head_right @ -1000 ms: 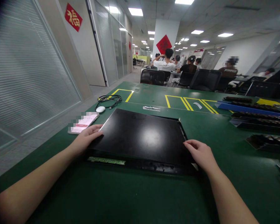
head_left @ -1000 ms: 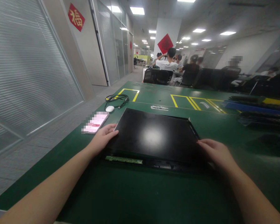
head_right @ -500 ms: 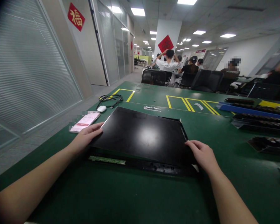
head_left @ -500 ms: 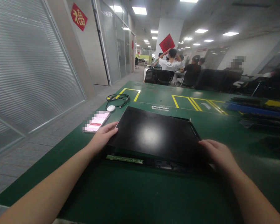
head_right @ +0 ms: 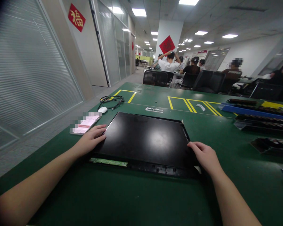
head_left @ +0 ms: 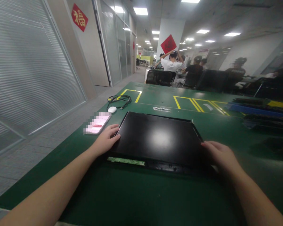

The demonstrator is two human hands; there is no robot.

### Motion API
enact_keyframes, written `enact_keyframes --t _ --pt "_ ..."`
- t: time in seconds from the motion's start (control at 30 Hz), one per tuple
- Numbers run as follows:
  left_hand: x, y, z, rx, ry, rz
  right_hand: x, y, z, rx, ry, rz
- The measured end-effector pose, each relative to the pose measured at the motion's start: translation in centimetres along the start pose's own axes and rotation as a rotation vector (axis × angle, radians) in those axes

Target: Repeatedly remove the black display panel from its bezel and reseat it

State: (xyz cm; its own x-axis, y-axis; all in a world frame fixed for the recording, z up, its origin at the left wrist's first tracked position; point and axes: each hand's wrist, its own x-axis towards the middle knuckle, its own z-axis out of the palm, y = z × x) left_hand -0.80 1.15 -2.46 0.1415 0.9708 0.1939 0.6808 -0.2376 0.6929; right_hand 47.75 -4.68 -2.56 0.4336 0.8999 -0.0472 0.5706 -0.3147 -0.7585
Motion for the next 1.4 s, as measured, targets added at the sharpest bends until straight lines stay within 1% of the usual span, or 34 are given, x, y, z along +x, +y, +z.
enact_keyframes --t 0.1,0.37,0.57,0.67,0.87,1.03,1.23,1.4 --pt "0.10 -0.22 0.11 0.088 -0.017 0.013 -0.14 -0.20 -0.09 -0.015 -0.009 -0.022" --pt "0.06 -0.38 0.24 0.173 -0.042 0.042 -0.54 -0.67 -0.25 -0.034 -0.001 -0.037" --pt "0.13 -0.34 0.34 0.167 -0.040 0.059 -0.47 -0.59 -0.31 -0.013 -0.034 0.015" --pt "0.19 -0.40 0.36 0.156 -0.031 0.065 -0.46 -0.67 -0.34 -0.026 -0.028 0.039" --pt "0.23 -0.30 0.27 0.191 -0.051 0.059 -0.43 -0.79 -0.41 -0.045 -0.013 0.019" --pt "0.23 -0.30 0.33 0.198 -0.044 0.054 -0.38 -0.51 -0.28 -0.020 -0.008 -0.017" --pt "0.45 -0.75 0.46 0.182 -0.010 0.080 -0.58 -0.66 -0.24 -0.013 -0.015 0.018" --pt "0.60 -0.98 0.50 0.191 -0.006 0.086 -0.50 -0.69 -0.30 -0.025 -0.017 0.011"
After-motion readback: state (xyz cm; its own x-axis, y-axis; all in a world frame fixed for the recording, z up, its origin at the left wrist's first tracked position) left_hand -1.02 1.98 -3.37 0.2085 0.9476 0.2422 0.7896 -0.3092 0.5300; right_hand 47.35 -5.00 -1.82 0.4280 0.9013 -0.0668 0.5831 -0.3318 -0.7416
